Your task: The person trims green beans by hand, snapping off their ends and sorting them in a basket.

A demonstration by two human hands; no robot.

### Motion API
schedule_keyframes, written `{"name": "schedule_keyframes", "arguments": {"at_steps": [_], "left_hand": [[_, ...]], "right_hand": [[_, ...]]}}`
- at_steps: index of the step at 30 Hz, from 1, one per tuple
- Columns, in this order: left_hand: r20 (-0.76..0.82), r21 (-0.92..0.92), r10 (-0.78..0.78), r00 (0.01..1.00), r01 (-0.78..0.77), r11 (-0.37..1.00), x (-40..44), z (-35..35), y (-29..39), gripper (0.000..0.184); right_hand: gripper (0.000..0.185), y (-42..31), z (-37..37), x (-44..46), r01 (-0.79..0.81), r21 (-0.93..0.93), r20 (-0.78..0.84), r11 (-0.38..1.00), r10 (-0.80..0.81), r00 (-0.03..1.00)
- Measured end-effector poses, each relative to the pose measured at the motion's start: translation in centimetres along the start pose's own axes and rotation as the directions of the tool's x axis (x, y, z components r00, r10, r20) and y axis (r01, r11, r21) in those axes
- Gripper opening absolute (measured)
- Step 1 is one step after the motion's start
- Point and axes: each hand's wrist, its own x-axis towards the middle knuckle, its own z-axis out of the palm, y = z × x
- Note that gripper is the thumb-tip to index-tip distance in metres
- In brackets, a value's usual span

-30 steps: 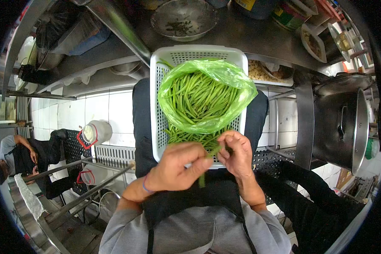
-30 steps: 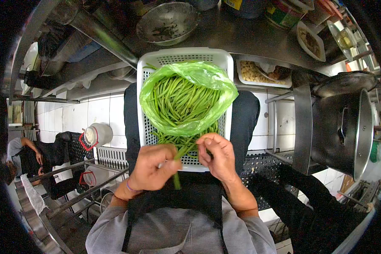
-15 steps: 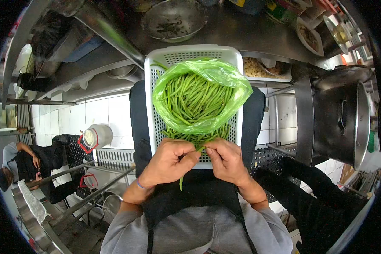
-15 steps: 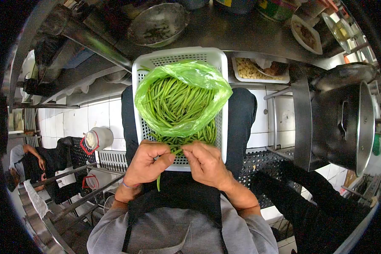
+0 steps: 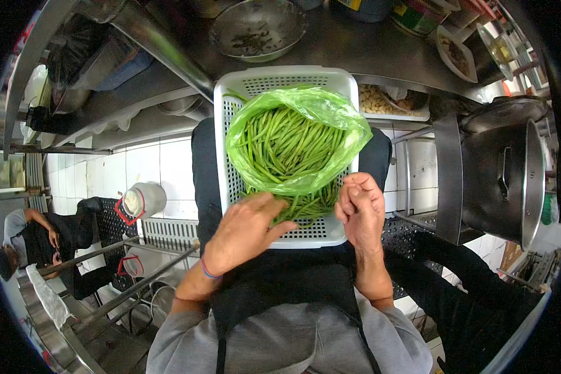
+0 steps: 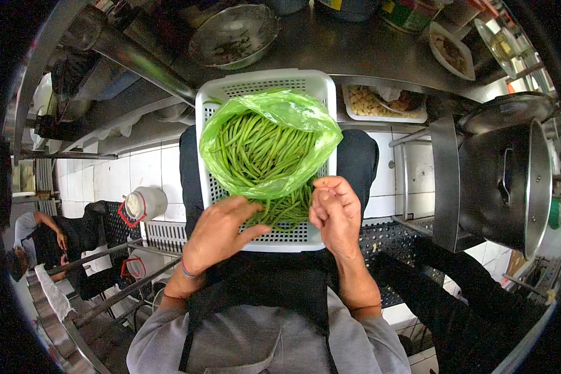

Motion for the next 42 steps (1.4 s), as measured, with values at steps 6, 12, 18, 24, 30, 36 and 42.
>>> {"name": "schedule_keyframes", "arguments": {"at_steps": [6,12,18,24,30,36,42], "left_hand": [[-0.316,-0.065,-0.156,0.936,0.143,0.988,0.4,-1.9,-0.1,0.016],[-0.468,0.074,-0.16,0.869,0.219,0.973,3.7,1.2,-1.5,0.017],[-0.496,-0.165,-0.18,0.849,0.111,0.98,4.0,0.8,-1.7,0.011],[-0.63,-0.625,-0.421,0.653,-0.103,0.774,2.1,-6.9,2.3,0.006],[-0.016,-0.55,-0.275,0.961,0.222,0.805,0.1,-4.2,1.4,0.016],[0.211,-0.557,-0.275,0.938,0.346,0.755,-0.3,-0.6,0.2,0.018],[0.142,-0.529,-0.24,0.96,0.279,0.802,-0.1,-1.1,0.1,0.017]], "right_hand": [[0.008,0.3,-0.2,-0.1,0.077,0.103,0.04,0.992,-0.082,0.996],[0.006,1.3,0.7,-0.9,0.022,-0.065,0.118,0.998,-0.015,0.993],[0.006,1.6,-0.2,-1.4,-0.014,-0.093,0.141,0.996,0.027,0.99],[0.004,1.5,-0.4,-1.5,-0.036,-0.12,0.113,0.992,0.05,0.992],[0.012,1.1,0.9,-1.9,0.239,-0.589,0.175,0.772,-0.167,0.97],[0.034,0.4,3.3,-2.2,0.639,-0.695,0.548,0.329,-0.334,0.767],[0.041,1.3,3.7,-1.5,0.702,-0.696,0.628,0.149,-0.348,0.696]]}}
